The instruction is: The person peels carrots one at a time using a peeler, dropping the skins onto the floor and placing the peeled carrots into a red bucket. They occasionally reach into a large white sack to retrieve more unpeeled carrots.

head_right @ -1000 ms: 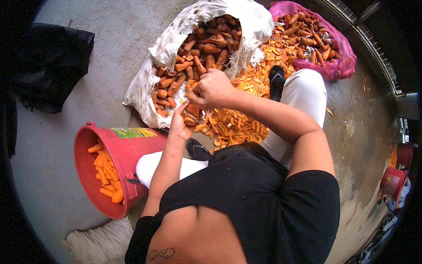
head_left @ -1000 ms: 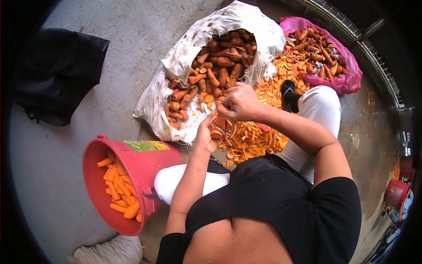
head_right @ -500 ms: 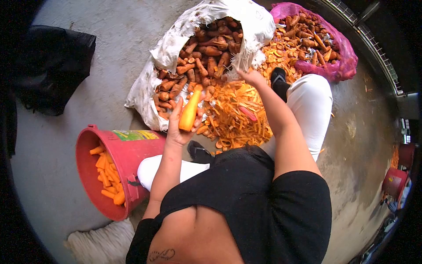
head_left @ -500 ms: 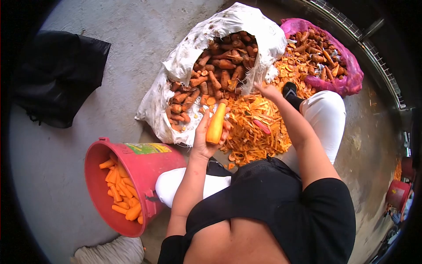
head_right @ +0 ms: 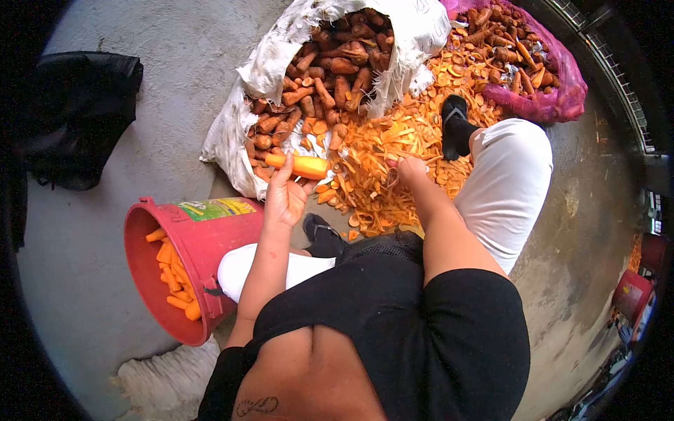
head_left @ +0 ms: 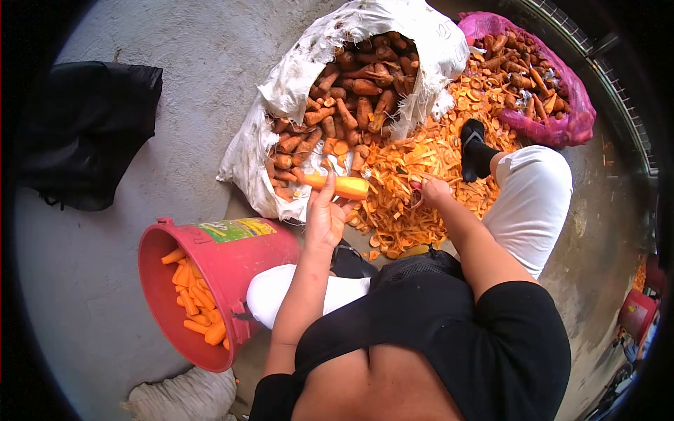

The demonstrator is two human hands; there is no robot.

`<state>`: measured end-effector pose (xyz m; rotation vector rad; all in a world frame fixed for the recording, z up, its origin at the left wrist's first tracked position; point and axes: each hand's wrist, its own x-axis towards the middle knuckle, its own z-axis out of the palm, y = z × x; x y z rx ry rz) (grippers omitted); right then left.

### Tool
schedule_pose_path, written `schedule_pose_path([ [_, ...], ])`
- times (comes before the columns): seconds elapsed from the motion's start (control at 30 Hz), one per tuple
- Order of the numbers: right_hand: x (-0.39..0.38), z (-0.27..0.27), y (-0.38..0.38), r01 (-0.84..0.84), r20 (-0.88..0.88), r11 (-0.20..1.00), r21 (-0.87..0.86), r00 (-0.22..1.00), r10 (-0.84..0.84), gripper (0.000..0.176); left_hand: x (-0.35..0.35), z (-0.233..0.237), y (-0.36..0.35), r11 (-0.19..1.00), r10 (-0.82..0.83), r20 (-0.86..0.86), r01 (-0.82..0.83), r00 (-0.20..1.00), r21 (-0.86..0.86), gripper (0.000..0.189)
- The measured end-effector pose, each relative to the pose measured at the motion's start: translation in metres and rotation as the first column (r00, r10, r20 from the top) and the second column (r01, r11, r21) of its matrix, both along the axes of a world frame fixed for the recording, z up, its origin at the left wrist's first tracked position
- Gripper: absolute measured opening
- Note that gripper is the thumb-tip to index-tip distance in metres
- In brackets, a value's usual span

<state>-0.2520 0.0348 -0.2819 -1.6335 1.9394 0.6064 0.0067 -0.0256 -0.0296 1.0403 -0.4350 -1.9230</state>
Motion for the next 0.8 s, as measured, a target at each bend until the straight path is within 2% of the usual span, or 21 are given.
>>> schedule_pose_path([
  [0.07,-0.001,0.011,-0.006,-0.03,0.038,0.996,0.087,0.999,0.026,0.064,0.007,-0.01,-0.003,0.999,-0.043,0.014,0.043,0.999,0.007,0.034],
  [0.2,0.003,0.024,-0.005,-0.023,0.066,0.997,0.077,0.998,0.018,0.057,0.01,-0.011,-0.006,0.998,-0.064,0.068,0.063,0.996,0.022,0.042],
  [0.3,0.003,0.034,-0.004,-0.014,0.102,0.997,0.07,0.995,0.007,0.054,0.01,-0.015,-0.008,0.999,-0.036,0.053,0.035,0.998,0.028,0.043],
  [0.4,0.005,0.054,-0.008,0.043,0.154,0.993,0.107,0.986,-0.059,0.049,0.011,-0.01,-0.008,0.994,-0.01,-0.007,0.011,1.0,0.107,0.039],
  [0.47,0.006,0.064,-0.01,0.097,0.217,0.99,0.101,0.969,-0.117,0.046,0.01,-0.017,-0.009,0.999,0.008,0.025,-0.009,1.0,0.048,0.039],
  [0.57,0.001,0.056,-0.021,0.368,0.334,0.893,0.259,0.833,-0.441,0.041,0.005,-0.013,-0.006,0.991,0.028,0.166,-0.006,0.986,-0.132,0.042],
  [0.6,0.001,0.063,-0.023,0.415,0.365,0.871,0.261,0.794,-0.487,0.038,0.002,-0.01,-0.006,0.977,0.043,0.242,0.01,0.969,-0.211,0.043],
  [0.67,-0.003,0.077,-0.027,0.326,0.353,0.901,0.285,0.839,-0.415,0.033,-0.001,-0.007,-0.003,0.947,0.11,0.34,0.005,0.934,-0.32,0.041],
  [0.7,-0.005,0.089,-0.027,0.283,0.346,0.911,0.299,0.858,-0.38,0.031,0.001,-0.009,-0.004,0.913,0.136,0.434,0.058,0.891,-0.405,0.04],
  [0.73,-0.006,0.102,-0.024,0.167,0.291,0.958,0.235,0.928,-0.234,0.037,0.003,-0.015,-0.007,0.87,0.17,0.52,0.12,0.837,-0.478,0.038],
  [0.77,-0.005,0.104,-0.02,0.127,0.215,0.977,0.174,0.963,-0.163,0.037,0.005,-0.02,-0.008,0.821,0.21,0.597,0.191,0.774,-0.537,0.037],
  [0.8,-0.003,0.11,-0.015,0.081,0.134,0.99,0.116,0.986,-0.096,0.037,0.006,-0.013,-0.006,0.712,0.389,0.697,0.284,0.602,-0.643,0.036],
])
